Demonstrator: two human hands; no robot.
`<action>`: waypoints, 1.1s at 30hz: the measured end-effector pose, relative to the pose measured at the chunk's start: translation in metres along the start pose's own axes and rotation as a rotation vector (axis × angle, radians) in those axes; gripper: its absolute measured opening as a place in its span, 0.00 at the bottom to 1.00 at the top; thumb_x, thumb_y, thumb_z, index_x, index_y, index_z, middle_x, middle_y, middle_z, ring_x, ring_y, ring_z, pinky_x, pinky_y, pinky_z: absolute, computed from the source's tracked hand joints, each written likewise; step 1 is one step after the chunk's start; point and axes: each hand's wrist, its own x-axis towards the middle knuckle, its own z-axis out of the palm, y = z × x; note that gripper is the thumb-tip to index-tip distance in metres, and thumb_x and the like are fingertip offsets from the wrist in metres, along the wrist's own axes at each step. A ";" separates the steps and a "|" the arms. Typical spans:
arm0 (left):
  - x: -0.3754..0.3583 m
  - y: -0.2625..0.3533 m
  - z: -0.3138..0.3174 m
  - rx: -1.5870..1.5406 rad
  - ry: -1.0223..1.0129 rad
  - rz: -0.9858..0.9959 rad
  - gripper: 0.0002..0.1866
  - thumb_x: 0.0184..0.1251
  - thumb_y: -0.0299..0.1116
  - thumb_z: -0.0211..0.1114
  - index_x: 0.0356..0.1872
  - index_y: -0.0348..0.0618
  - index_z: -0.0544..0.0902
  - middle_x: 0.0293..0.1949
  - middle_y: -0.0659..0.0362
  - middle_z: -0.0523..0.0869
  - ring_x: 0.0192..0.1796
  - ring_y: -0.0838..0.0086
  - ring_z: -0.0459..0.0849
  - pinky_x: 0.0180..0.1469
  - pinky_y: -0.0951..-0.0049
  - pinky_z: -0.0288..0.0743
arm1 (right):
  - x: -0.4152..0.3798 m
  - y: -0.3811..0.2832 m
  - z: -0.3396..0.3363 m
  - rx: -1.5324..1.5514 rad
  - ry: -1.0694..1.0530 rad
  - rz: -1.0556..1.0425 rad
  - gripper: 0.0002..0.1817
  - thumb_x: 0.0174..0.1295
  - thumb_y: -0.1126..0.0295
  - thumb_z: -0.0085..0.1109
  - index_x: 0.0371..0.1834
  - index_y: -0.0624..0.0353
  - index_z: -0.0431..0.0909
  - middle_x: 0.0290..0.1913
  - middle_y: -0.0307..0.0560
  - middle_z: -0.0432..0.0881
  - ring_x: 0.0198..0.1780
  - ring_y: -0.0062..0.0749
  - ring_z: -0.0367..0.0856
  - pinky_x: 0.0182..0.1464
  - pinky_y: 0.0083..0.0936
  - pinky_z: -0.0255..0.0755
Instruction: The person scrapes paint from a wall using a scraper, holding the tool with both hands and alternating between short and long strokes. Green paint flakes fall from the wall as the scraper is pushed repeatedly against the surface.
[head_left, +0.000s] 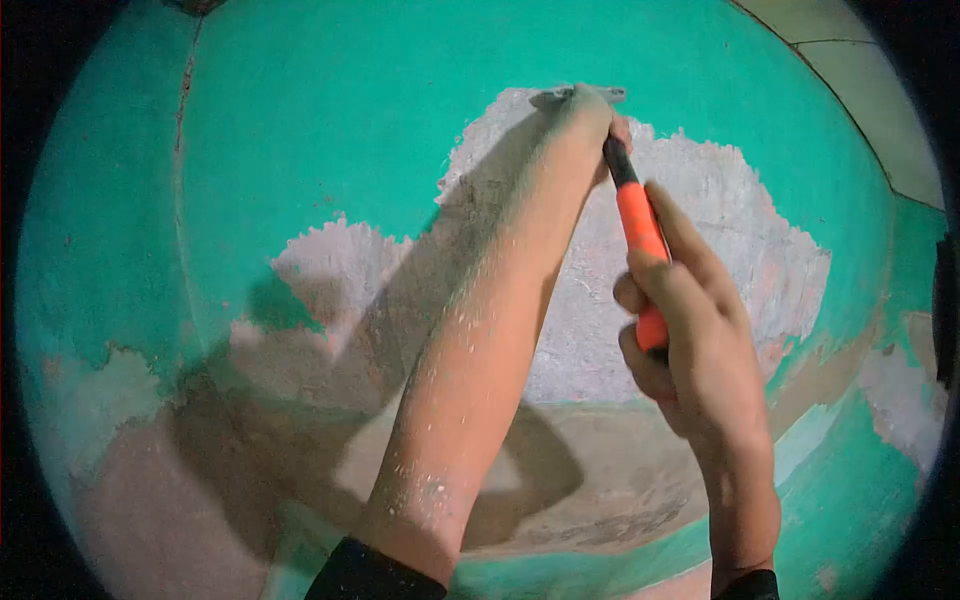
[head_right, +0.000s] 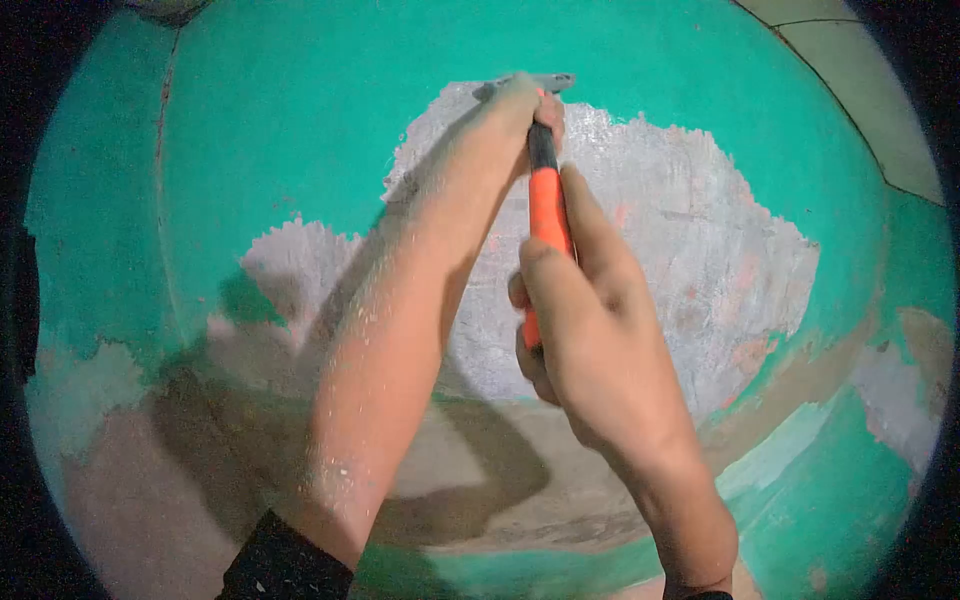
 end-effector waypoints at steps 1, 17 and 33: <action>-0.003 -0.002 0.003 -0.005 0.009 0.003 0.17 0.72 0.50 0.40 0.27 0.51 0.66 0.16 0.72 0.65 0.14 0.87 0.61 0.16 0.80 0.59 | 0.000 -0.002 -0.001 -0.007 -0.004 -0.010 0.32 0.66 0.67 0.45 0.74 0.60 0.52 0.29 0.37 0.68 0.15 0.11 0.57 0.12 0.12 0.49; -0.006 -0.010 0.033 -0.093 0.060 0.015 0.19 0.73 0.51 0.40 0.27 0.51 0.65 0.16 0.71 0.65 0.14 0.86 0.62 0.17 0.79 0.59 | -0.006 0.017 -0.035 -0.038 -0.106 0.025 0.33 0.68 0.67 0.42 0.76 0.55 0.47 0.28 0.36 0.66 0.15 0.12 0.55 0.14 0.14 0.50; -0.011 -0.031 0.040 -0.058 0.132 0.062 0.21 0.73 0.55 0.40 0.29 0.49 0.66 0.17 0.70 0.67 0.14 0.83 0.63 0.19 0.78 0.60 | -0.010 0.028 -0.048 -0.084 -0.196 -0.028 0.33 0.71 0.67 0.40 0.77 0.53 0.42 0.27 0.35 0.66 0.17 0.13 0.56 0.15 0.13 0.54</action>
